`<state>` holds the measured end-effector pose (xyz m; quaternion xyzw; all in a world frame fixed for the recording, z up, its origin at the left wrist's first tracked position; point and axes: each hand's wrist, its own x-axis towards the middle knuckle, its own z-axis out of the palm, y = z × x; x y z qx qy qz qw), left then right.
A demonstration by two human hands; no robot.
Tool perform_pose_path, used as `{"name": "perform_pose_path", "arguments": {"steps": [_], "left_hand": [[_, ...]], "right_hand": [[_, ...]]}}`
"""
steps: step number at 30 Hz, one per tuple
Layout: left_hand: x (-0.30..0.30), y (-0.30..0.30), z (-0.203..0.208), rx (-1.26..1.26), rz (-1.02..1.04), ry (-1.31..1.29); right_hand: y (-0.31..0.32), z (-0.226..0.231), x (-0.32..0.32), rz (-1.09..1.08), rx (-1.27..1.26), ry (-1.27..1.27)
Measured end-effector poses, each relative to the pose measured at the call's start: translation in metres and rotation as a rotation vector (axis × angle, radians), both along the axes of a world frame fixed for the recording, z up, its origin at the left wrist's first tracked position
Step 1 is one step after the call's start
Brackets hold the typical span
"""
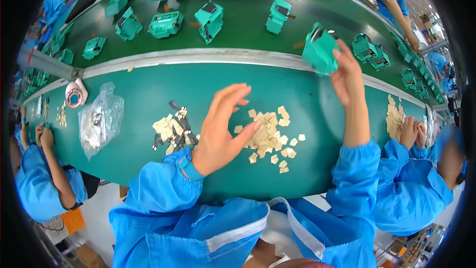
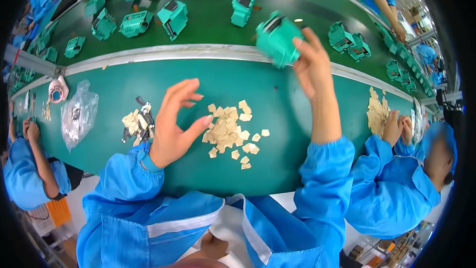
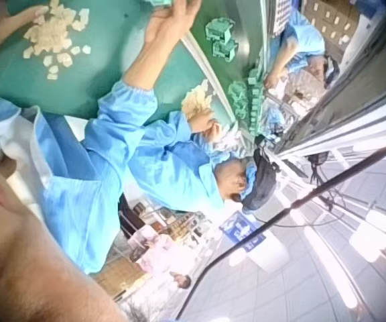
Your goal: The recorder is assembling small electronic components on a factory assembly line.
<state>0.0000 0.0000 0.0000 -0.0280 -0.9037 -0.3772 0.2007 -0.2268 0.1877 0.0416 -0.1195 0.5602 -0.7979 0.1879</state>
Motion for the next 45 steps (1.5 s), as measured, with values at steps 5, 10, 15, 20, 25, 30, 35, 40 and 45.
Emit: {"name": "perform_pose_path", "arguments": {"steps": [5, 10, 15, 20, 25, 30, 35, 40, 45], "left_hand": [[-0.002, -0.006, 0.013, 1.151, -0.298, -0.144], [0.000, -0.004, 0.008, 1.646, -0.484, -0.311], [0.005, 0.005, 0.006, 0.979, -0.273, -0.107], [-0.003, -0.002, 0.005, 1.056, -0.210, -0.016], [0.006, 0.001, 0.019, 1.426, -0.203, -0.036], [0.003, 0.005, 0.019, 1.488, 0.040, -0.025], [0.002, 0.007, 0.016, 1.524, 0.138, -0.063], [0.003, 0.008, 0.015, 1.404, 0.172, -0.043], [0.004, 0.008, 0.021, 1.211, 0.101, -0.033]], "right_hand": [[-0.020, -0.005, 0.086, 0.299, -0.054, -0.245], [-0.025, -0.011, 0.101, 0.343, 0.087, -0.117], [-0.032, -0.016, 0.111, 0.296, -0.108, -0.386], [-0.034, -0.024, 0.135, 0.442, -0.301, -0.601], [-0.043, -0.024, 0.151, 0.318, 0.127, -0.091], [-0.039, -0.022, 0.141, 0.095, -0.033, 0.090], [-0.040, -0.018, 0.150, 0.223, -0.116, 0.007], [-0.041, -0.019, 0.150, 0.209, -0.017, 0.049], [-0.038, -0.015, 0.148, 0.203, 0.018, 0.045]]}}
